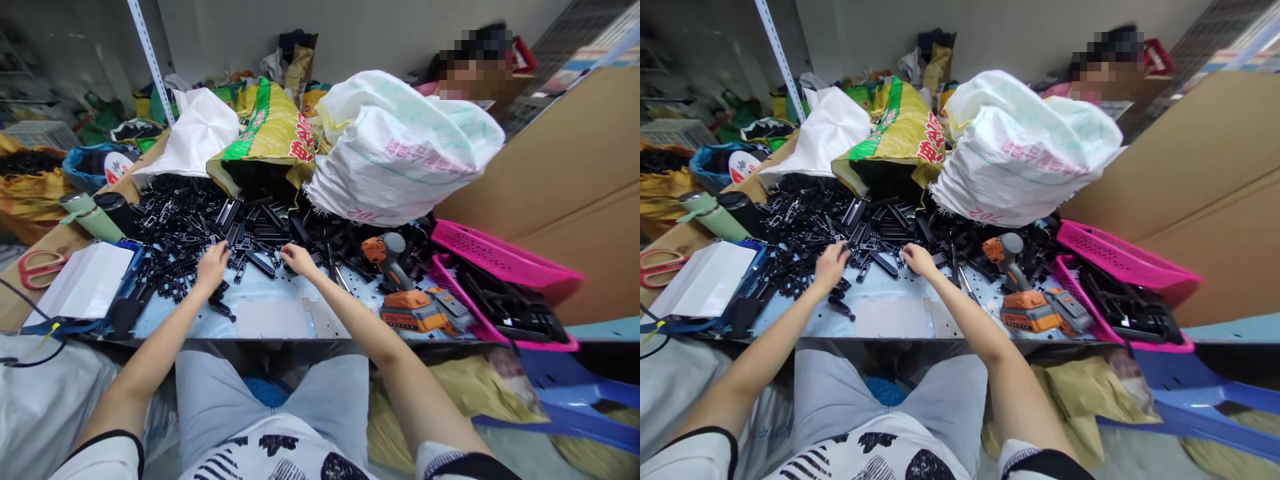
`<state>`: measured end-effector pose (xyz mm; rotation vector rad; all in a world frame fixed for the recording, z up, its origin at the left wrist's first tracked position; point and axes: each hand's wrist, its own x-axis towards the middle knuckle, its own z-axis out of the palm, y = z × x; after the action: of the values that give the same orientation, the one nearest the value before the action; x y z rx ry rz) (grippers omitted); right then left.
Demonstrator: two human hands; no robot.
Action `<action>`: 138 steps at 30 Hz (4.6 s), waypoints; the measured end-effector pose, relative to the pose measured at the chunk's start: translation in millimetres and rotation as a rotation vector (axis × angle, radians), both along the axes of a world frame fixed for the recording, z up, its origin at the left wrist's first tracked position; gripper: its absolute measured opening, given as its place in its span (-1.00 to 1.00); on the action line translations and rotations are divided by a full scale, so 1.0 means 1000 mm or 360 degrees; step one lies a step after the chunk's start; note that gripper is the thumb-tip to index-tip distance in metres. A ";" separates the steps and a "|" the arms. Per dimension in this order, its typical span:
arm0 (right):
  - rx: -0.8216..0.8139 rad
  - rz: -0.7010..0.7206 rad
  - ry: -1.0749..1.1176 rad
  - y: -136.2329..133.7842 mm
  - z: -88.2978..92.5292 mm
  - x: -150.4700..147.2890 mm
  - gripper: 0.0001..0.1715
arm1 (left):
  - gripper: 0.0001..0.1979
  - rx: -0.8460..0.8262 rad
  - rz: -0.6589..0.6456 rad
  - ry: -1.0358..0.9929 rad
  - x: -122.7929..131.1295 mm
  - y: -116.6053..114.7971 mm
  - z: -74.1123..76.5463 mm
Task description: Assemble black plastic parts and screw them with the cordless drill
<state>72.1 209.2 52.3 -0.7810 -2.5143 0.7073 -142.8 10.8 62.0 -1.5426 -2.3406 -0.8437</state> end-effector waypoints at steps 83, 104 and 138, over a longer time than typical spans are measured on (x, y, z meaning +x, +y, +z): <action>-0.0432 0.0349 0.0232 -0.138 -0.016 0.052 -0.41 | -0.65 0.0322 -0.0225 -0.0750 0.147 -0.043 -0.018; 0.0668 0.1107 -0.0817 -0.086 -0.005 0.115 -0.63 | -0.62 -0.0923 -0.0809 -0.0069 0.143 -0.031 -0.024; 0.0749 0.0637 -0.0560 -0.089 -0.025 0.130 -0.57 | -0.48 -0.0649 -0.1014 -0.0128 0.156 0.019 -0.017</action>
<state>201.6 120.0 27.6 -0.2499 -3.0252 0.0671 13.6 30.2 45.2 -2.5437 -2.1764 -0.5528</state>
